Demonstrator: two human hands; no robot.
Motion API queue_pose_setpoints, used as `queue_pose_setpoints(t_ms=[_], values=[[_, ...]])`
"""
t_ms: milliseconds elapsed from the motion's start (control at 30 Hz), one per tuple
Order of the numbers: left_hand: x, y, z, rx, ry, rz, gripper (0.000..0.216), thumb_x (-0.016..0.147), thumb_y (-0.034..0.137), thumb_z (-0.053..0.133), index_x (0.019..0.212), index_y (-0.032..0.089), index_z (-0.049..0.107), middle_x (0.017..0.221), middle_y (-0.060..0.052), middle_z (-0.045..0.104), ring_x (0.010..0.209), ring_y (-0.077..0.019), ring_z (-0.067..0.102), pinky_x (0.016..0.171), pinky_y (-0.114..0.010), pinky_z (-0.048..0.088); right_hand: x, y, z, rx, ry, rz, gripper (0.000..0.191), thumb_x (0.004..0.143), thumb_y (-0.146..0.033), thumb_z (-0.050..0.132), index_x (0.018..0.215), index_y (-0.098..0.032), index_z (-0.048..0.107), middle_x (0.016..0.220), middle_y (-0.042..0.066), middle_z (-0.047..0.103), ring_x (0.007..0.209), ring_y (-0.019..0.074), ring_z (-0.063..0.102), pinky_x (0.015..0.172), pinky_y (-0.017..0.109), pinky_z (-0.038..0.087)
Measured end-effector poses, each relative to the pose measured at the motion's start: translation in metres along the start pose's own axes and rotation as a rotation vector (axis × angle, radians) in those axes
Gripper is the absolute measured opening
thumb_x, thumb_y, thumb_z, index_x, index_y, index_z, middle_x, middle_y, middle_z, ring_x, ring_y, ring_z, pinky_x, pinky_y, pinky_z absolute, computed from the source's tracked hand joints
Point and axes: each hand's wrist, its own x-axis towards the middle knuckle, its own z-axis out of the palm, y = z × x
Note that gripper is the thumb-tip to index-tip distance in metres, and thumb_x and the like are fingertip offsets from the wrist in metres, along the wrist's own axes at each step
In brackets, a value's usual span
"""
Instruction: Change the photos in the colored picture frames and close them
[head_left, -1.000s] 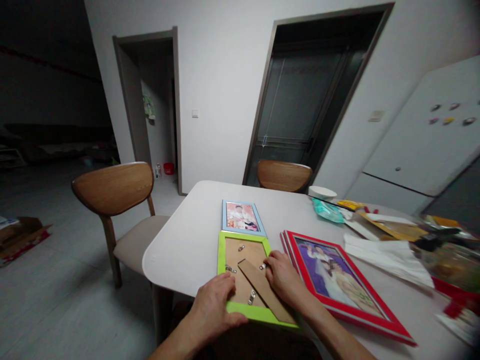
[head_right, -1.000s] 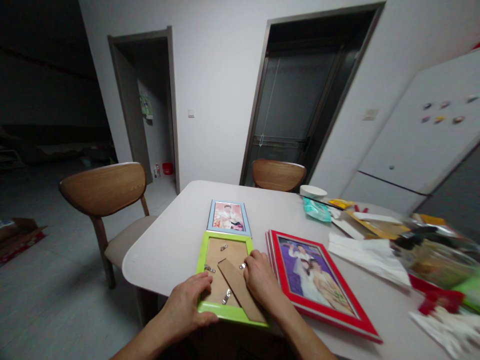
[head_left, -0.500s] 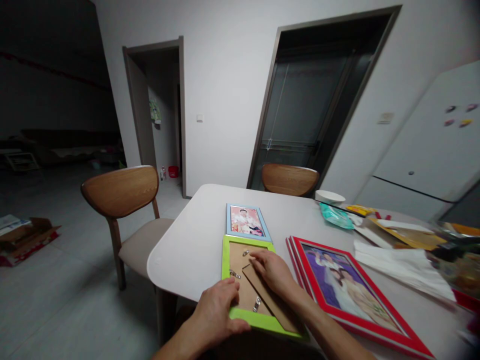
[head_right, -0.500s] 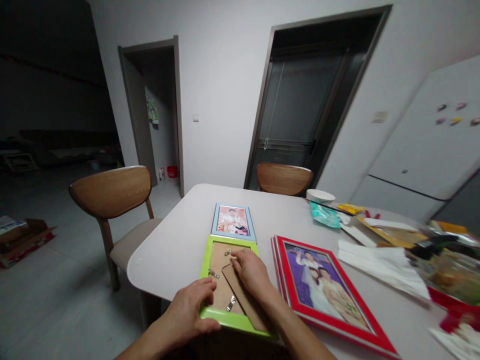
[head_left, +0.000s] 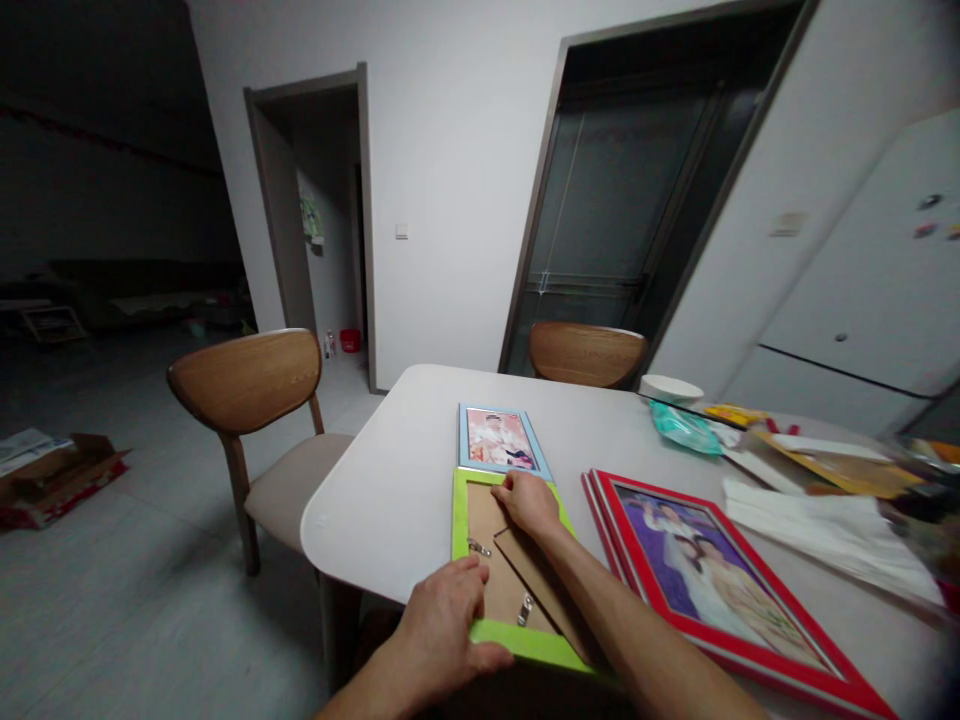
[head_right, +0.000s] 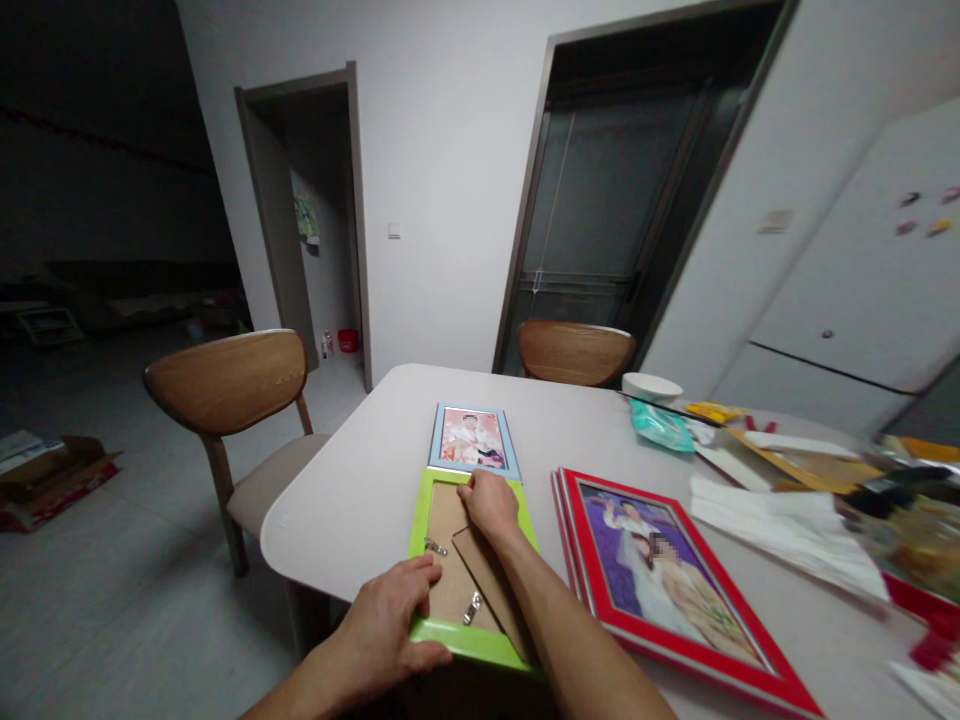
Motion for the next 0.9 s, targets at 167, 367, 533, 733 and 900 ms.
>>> queue_pose_setpoints(t_ms=[167,367,533,733,900], values=[[0.0,0.005,-0.005,-0.002,-0.015,-0.012,0.051,0.056,0.038,0.07,0.098,0.015,0.053,0.12,-0.01,0.047,0.113,-0.0211,0.039,0.095,-0.029,0.031,0.011,0.003,0.001,0.0,-0.008,0.039,0.017,0.064,-0.035,0.054,0.067,-0.019,0.059,0.07,0.006,0.063,0.066,0.0168,0.055,0.05,0.023,0.028],[0.001,0.002,-0.006,-0.022,0.006,-0.001,0.047,0.055,0.039,0.071,0.093,0.017,0.054,0.12,-0.007,0.048,0.112,-0.0202,0.04,0.093,-0.028,0.033,0.003,0.003,-0.008,0.069,-0.024,-0.045,0.023,0.07,-0.036,0.047,0.07,-0.017,0.061,0.068,0.007,0.063,0.064,0.0165,0.055,0.052,0.023,0.032],[0.0,0.001,-0.003,-0.036,0.01,-0.014,0.042,0.053,0.039,0.071,0.085,0.018,0.054,0.12,-0.006,0.047,0.111,-0.0207,0.041,0.092,-0.028,0.034,-0.042,-0.011,-0.017,0.176,-0.112,-0.295,0.021,0.07,-0.034,0.049,0.075,-0.02,0.064,0.076,0.002,0.064,0.07,0.0128,0.055,0.062,0.021,0.036],[0.0,0.003,-0.003,-0.05,0.029,-0.01,0.036,0.053,0.035,0.072,0.078,0.018,0.053,0.113,-0.004,0.052,0.104,-0.0189,0.046,0.087,-0.026,0.037,-0.073,-0.022,-0.015,0.157,-0.096,-0.473,0.02,0.072,-0.026,0.047,0.073,-0.021,0.066,0.075,0.004,0.061,0.076,0.0149,0.052,0.069,0.023,0.034],[0.0,0.003,-0.001,-0.036,0.015,-0.032,0.032,0.055,0.035,0.071,0.075,0.018,0.052,0.107,-0.004,0.054,0.102,-0.0198,0.047,0.086,-0.028,0.037,-0.069,-0.02,-0.01,0.121,-0.053,-0.431,0.022,0.075,-0.026,0.045,0.07,-0.018,0.064,0.073,0.005,0.06,0.073,0.0145,0.05,0.067,0.023,0.033]])
